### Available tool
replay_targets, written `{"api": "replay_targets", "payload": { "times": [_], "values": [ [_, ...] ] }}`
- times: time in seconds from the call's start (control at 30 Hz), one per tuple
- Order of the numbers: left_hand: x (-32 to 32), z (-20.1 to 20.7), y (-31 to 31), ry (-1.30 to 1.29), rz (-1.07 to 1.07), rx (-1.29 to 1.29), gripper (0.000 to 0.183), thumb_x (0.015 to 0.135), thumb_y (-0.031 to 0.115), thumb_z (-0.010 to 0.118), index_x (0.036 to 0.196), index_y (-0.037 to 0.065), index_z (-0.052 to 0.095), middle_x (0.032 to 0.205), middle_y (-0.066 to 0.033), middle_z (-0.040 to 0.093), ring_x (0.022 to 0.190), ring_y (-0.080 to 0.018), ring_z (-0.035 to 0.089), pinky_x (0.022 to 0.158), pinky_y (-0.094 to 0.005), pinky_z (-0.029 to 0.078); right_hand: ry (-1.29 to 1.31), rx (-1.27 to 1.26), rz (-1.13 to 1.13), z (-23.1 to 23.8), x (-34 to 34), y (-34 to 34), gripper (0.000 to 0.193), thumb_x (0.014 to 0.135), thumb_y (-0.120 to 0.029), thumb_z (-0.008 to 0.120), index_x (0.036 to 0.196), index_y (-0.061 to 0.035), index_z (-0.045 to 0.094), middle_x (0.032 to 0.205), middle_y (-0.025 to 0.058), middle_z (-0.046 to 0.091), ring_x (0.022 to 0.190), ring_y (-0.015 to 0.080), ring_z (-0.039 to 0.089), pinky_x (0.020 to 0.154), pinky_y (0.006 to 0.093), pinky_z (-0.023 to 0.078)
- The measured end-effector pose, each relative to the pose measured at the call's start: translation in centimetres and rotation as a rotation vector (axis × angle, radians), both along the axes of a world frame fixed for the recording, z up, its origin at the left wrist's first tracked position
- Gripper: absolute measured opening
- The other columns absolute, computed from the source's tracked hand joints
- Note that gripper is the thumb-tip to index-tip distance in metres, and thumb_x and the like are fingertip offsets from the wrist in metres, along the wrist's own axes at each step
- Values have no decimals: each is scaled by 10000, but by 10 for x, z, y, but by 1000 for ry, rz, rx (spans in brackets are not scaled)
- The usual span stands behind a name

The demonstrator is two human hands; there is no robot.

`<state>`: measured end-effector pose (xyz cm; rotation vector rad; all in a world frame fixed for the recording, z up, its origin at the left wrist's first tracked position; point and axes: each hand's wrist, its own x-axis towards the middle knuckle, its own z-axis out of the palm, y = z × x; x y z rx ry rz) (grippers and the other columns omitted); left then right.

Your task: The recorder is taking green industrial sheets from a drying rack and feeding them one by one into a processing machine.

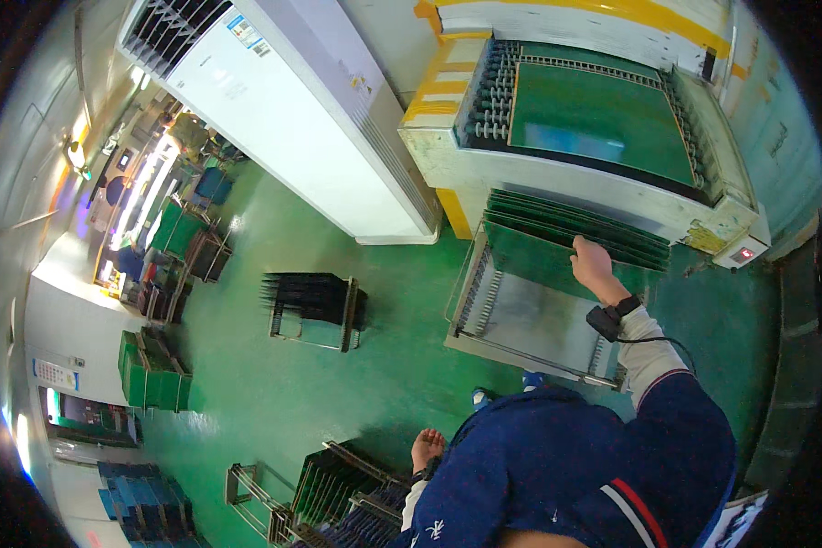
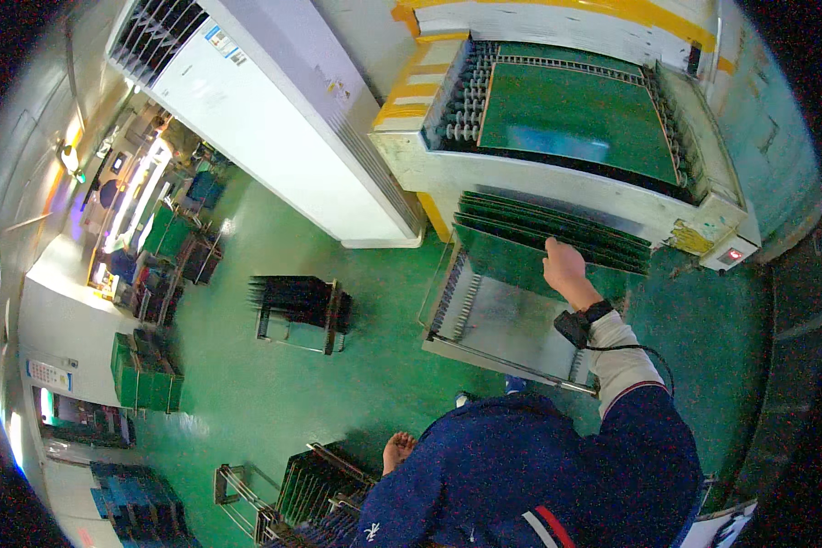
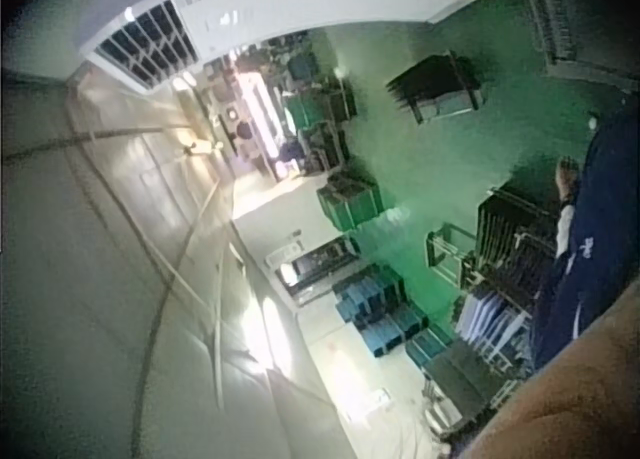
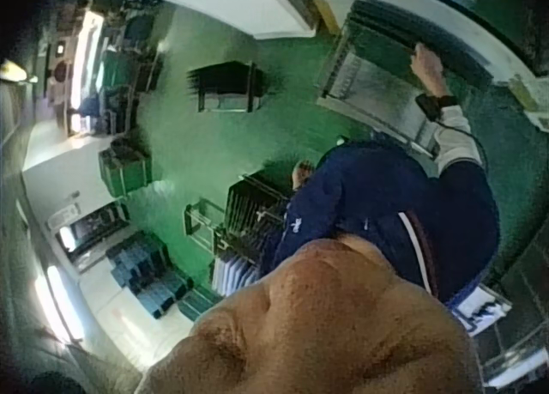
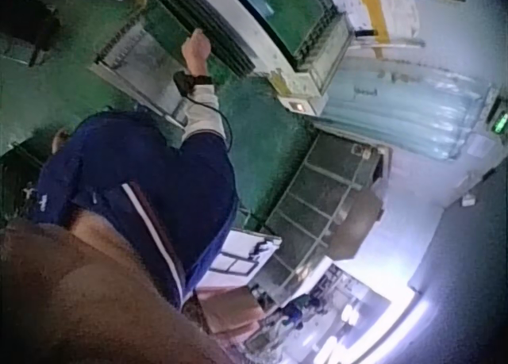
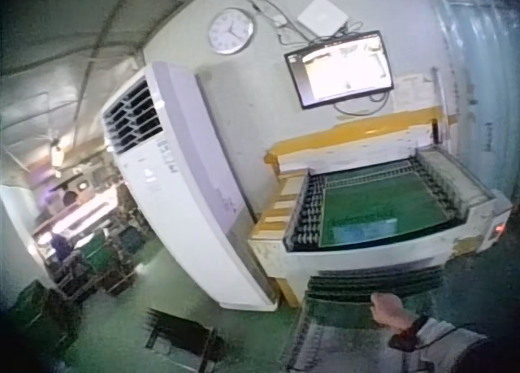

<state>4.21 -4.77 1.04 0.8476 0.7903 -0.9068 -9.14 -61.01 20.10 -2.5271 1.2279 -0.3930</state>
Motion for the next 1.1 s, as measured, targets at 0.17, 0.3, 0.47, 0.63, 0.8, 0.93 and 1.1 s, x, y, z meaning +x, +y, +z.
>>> {"api": "replay_targets", "payload": {
  "times": [0.17, 0.3, 0.47, 0.63, 0.8, 0.93, 1.1],
  "values": [
    [6, -5, 7, 1, -12, -27, 188, 898, 198, 415, 748, 92, 458, 684, -27, 457, 644, -200, 454, 632, -315, 412, 171, 14, -6, -13, 1, -9, 200, 711, -159, 629, 827, -43, 513, 770, 172, 580, 777, 351, 567, 631, 462, 445],
    [5, -11, 13, -1, 25, -163, 187, 900, 203, 417, 765, 88, 473, 701, -39, 477, 661, -208, 464, 634, -320, 419, 171, -26, -49, -18, 6, -16, 186, 717, -189, 617, 794, -37, 544, 771, 165, 589, 777, 347, 572, 648, 452, 454],
    [9, -17, 16, 12, 0, -177, 178, 895, 207, 428, 781, 84, 489, 711, -39, 492, 676, -210, 470, 637, -327, 426, 181, -52, -61, -14, 9, -15, 177, 717, -192, 610, 765, -30, 557, 769, 158, 594, 774, 346, 575, 663, 444, 458],
    [10, -21, 15, 25, -8, -112, 169, 886, 207, 437, 784, 83, 488, 697, -27, 483, 678, -201, 470, 639, -324, 431, 187, -29, -80, -11, 8, -12, 178, 711, -189, 611, 779, -33, 557, 770, 163, 596, 771, 350, 576, 669, 443, 456],
    [11, -29, 15, 65, -4, -124, 174, 873, 155, 427, 709, 96, 419, 643, -12, 414, 582, -173, 395, 596, -297, 387, 194, -47, -64, -13, 9, -14, 195, 709, -193, 614, 803, -32, 558, 775, 171, 600, 779, 351, 580, 666, 439, 458],
    [10, -29, 18, -85, -33, -255, 173, 862, 145, 439, 697, 97, 425, 641, -11, 419, 571, -174, 398, 593, -295, 381, 214, -40, -92, -14, 10, -18, 221, 703, -196, 617, 842, -32, 567, 791, 168, 603, 787, 344, 583, 666, 437, 462],
    [9, -13, 9, 65, 63, -31, 156, 845, 137, 465, 699, 88, 440, 617, -14, 414, 576, -173, 409, 599, -303, 387, 236, -46, -87, -9, 14, -11, 235, 708, -208, 621, 860, -35, 571, 808, 165, 608, 794, 337, 587, 670, 437, 466]
  ]
}}
